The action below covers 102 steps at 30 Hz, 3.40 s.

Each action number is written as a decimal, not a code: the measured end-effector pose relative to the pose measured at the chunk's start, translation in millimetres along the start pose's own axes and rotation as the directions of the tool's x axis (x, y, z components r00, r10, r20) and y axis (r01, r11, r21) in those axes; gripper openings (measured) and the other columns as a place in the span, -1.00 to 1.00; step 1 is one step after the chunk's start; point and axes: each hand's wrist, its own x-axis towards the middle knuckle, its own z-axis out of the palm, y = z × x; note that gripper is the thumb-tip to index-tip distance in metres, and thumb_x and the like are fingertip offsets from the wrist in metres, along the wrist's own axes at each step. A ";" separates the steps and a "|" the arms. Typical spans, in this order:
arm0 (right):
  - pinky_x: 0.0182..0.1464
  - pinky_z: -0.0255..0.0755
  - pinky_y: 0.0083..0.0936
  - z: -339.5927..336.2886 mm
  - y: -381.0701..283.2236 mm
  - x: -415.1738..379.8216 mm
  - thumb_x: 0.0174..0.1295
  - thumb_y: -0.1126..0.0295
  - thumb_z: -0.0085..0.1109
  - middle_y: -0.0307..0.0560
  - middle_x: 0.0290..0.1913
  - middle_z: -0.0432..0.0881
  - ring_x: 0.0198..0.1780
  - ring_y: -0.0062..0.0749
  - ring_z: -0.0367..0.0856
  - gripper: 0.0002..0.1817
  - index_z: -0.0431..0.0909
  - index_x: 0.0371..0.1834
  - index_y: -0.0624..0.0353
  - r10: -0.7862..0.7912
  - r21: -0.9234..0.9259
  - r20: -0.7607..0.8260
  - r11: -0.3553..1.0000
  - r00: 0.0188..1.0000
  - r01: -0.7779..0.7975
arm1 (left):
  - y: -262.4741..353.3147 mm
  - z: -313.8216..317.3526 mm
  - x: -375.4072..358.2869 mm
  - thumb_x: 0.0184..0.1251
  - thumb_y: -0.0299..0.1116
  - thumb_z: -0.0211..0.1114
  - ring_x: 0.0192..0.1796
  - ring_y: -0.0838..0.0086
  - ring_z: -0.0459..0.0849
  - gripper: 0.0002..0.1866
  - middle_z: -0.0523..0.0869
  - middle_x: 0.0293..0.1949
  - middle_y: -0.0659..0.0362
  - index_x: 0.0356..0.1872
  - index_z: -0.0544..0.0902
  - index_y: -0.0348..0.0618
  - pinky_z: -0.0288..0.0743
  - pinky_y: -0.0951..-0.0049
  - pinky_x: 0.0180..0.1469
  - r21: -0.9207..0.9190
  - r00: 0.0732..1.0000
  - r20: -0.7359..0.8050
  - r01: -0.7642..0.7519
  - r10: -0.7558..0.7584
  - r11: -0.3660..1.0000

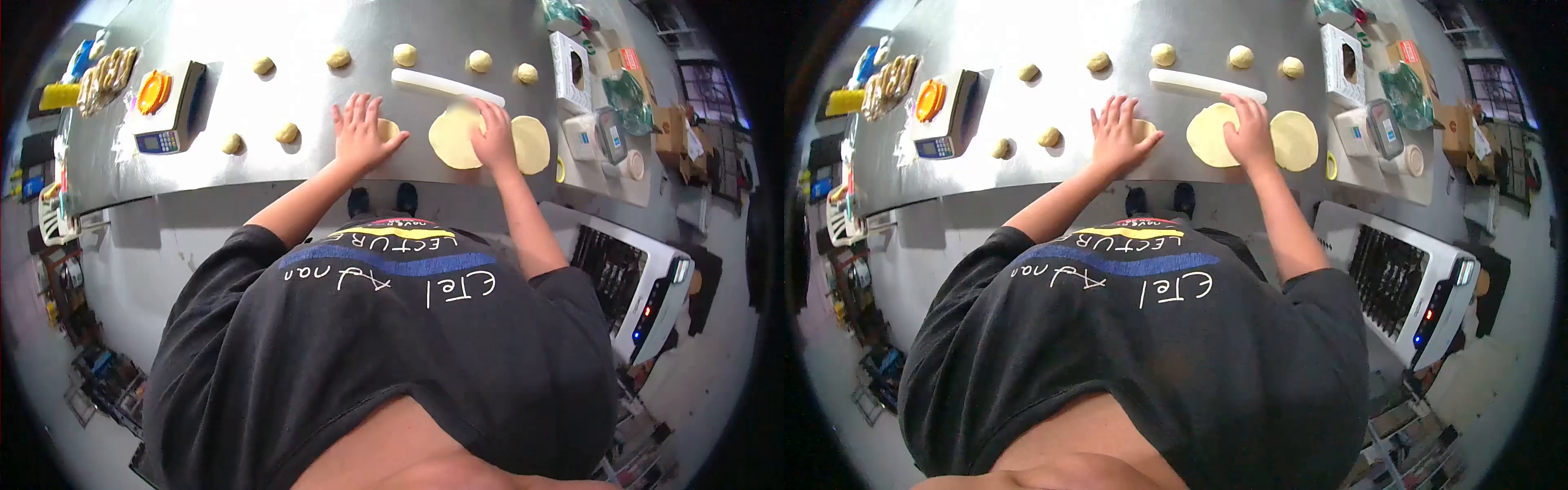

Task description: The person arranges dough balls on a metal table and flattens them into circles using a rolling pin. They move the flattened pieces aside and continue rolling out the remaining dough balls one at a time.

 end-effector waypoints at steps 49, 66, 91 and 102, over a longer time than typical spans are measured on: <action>0.15 0.37 -0.17 1.5 51.5 58.7 0.08 0.50 -0.03 -0.08 0.02 0.57 0.10 -0.10 0.49 -0.56 0.53 0.08 -0.05 0.066 -0.307 0.340 0.951 0.938 0.044 | -68.3 -10.5 -11.0 -0.18 0.46 0.30 0.49 0.09 0.04 0.20 0.14 0.43 0.04 0.45 0.10 -0.05 -0.25 -0.02 0.50 0.060 0.959 0.220 -0.196 0.178 0.979; 0.16 0.35 -0.17 -10.8 -11.1 -19.5 -0.05 0.59 -0.06 0.03 -0.01 0.54 0.08 0.03 0.45 -0.49 0.50 0.07 0.11 0.295 -0.214 0.038 0.936 0.955 -0.281 | 16.6 46.9 35.2 0.49 0.07 -0.30 0.57 0.24 -0.20 -0.29 0.01 0.51 0.03 0.45 0.10 -0.29 -0.51 -0.11 0.47 0.386 0.950 0.030 -0.297 0.310 0.873; 0.01 0.22 -0.25 98.7 -85.6 -18.2 -0.12 0.51 0.07 -0.24 -0.19 0.51 -0.04 -0.23 0.42 -0.71 0.54 -0.27 -0.02 -0.034 -0.168 0.169 0.984 0.985 0.063 | -76.9 -19.3 -48.7 0.37 -0.19 0.07 0.44 0.09 0.19 -0.58 0.42 0.29 -0.01 0.16 0.52 -0.16 -0.12 -0.08 0.44 0.016 0.978 -0.163 -0.130 0.131 0.991; 0.02 0.20 -0.17 122.0 -81.9 40.8 0.03 0.23 0.03 -0.12 -0.12 0.46 -0.05 -0.19 0.42 -0.62 0.37 -0.04 0.01 0.189 -0.407 0.119 0.905 0.975 -0.126 | -88.7 -8.5 22.4 0.42 -0.09 -0.13 0.55 0.10 -0.12 -0.35 0.06 0.48 -0.09 0.39 0.19 -0.36 -0.30 0.01 0.50 0.107 0.999 -0.051 -0.001 0.006 0.994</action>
